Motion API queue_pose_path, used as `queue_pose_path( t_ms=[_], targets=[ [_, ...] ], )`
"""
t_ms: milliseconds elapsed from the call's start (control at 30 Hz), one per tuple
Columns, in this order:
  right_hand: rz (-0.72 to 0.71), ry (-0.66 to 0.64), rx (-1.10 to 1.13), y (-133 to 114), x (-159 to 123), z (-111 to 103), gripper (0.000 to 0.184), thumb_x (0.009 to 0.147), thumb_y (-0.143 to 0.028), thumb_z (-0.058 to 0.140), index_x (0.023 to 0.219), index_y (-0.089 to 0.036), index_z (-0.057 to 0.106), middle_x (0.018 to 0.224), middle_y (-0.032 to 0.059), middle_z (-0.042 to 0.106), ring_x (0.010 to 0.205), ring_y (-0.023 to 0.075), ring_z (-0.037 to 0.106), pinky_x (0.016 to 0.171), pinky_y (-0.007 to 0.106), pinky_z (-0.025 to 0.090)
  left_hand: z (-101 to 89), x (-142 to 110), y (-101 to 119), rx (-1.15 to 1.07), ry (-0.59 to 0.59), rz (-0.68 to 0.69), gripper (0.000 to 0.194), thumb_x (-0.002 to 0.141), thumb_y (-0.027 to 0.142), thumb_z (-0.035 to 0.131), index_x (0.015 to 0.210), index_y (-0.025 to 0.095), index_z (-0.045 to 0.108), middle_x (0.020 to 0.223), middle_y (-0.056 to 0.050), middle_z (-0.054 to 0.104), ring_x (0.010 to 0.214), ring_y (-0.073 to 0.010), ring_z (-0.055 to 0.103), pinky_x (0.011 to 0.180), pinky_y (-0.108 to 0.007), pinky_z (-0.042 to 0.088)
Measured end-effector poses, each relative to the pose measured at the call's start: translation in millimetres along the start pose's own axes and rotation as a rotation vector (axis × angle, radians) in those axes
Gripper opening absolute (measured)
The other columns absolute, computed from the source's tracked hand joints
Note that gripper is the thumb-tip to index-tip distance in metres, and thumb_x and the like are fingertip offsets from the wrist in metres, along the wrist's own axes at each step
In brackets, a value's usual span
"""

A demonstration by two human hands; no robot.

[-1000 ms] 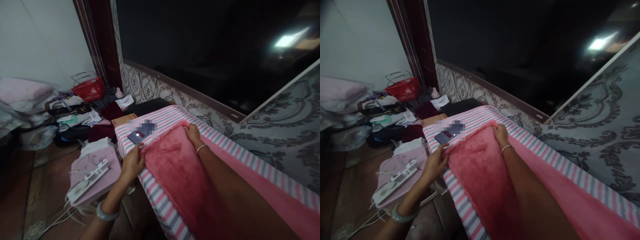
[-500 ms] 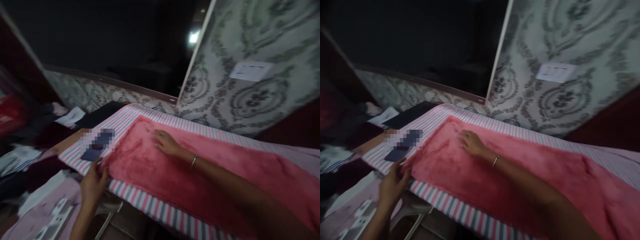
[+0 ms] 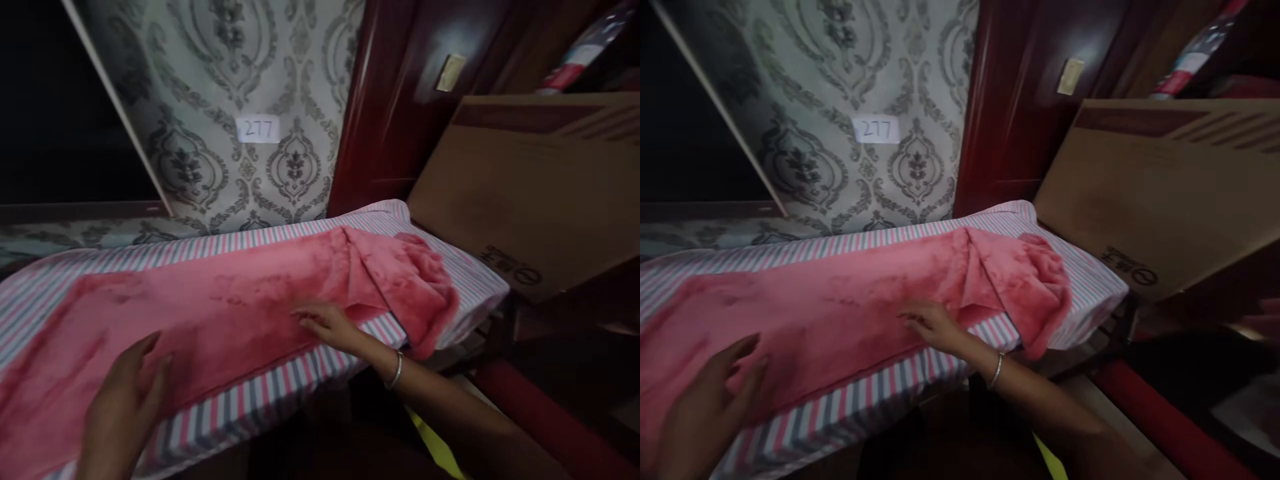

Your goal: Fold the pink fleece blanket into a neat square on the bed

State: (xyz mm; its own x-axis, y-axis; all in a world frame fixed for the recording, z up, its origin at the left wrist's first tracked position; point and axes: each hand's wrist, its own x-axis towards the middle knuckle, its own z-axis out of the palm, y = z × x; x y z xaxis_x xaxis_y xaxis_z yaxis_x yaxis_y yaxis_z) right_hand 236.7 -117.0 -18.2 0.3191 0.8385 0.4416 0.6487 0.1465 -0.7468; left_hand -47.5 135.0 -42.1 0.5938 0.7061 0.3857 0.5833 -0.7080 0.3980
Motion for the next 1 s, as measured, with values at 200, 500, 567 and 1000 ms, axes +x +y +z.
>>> queue_pose_path(
  t_ms=[200,500,567,1000],
  targets=[
    [0.204,0.508,-0.067,32,-77,-106,0.029,0.094,-0.040,0.055,0.105,-0.023,0.075,0.097,0.0066,0.077,0.087,0.0218,0.071,0.082,0.038,0.059,43.8,64,108,-0.085,-0.176,0.207,0.067,0.087,0.054,0.035,0.137,0.016,0.057,0.142,-0.012,0.064,0.130,-0.0316,0.060,0.113,-0.043,0.046],
    [0.626,1.158,-0.356,108,-181,-247,0.051,0.085,-0.045,0.049,0.121,-0.012,0.065,0.120,0.0201,0.071,0.108,0.0298,0.068,0.091,0.046,0.056,110.6,107,206,0.249,-0.313,0.271,0.062,0.096,0.039,0.033,0.146,0.007,0.052,0.154,-0.024,0.048,0.150,-0.0378,0.034,0.121,-0.062,0.026],
    [0.787,1.109,-0.286,123,-190,-262,0.054,0.087,-0.043,0.048,0.126,-0.010,0.063,0.109,0.0194,0.073,0.093,0.0285,0.071,0.082,0.043,0.058,122.2,100,213,0.299,-0.295,0.289,0.062,0.098,0.035,0.030,0.149,0.005,0.049,0.157,-0.026,0.044,0.150,-0.0409,0.034,0.118,-0.067,0.027],
    [0.740,0.921,-0.261,182,-138,-304,0.061,0.075,-0.021,0.055,0.135,-0.020,0.064,0.130,0.0089,0.071,0.118,0.0256,0.066,0.105,0.045,0.049,135.3,98,207,0.332,-0.192,0.366,0.070,0.097,0.039,0.018,0.148,0.003,0.050,0.156,-0.027,0.045,0.147,-0.0415,0.039,0.113,-0.064,0.035]
  ],
)
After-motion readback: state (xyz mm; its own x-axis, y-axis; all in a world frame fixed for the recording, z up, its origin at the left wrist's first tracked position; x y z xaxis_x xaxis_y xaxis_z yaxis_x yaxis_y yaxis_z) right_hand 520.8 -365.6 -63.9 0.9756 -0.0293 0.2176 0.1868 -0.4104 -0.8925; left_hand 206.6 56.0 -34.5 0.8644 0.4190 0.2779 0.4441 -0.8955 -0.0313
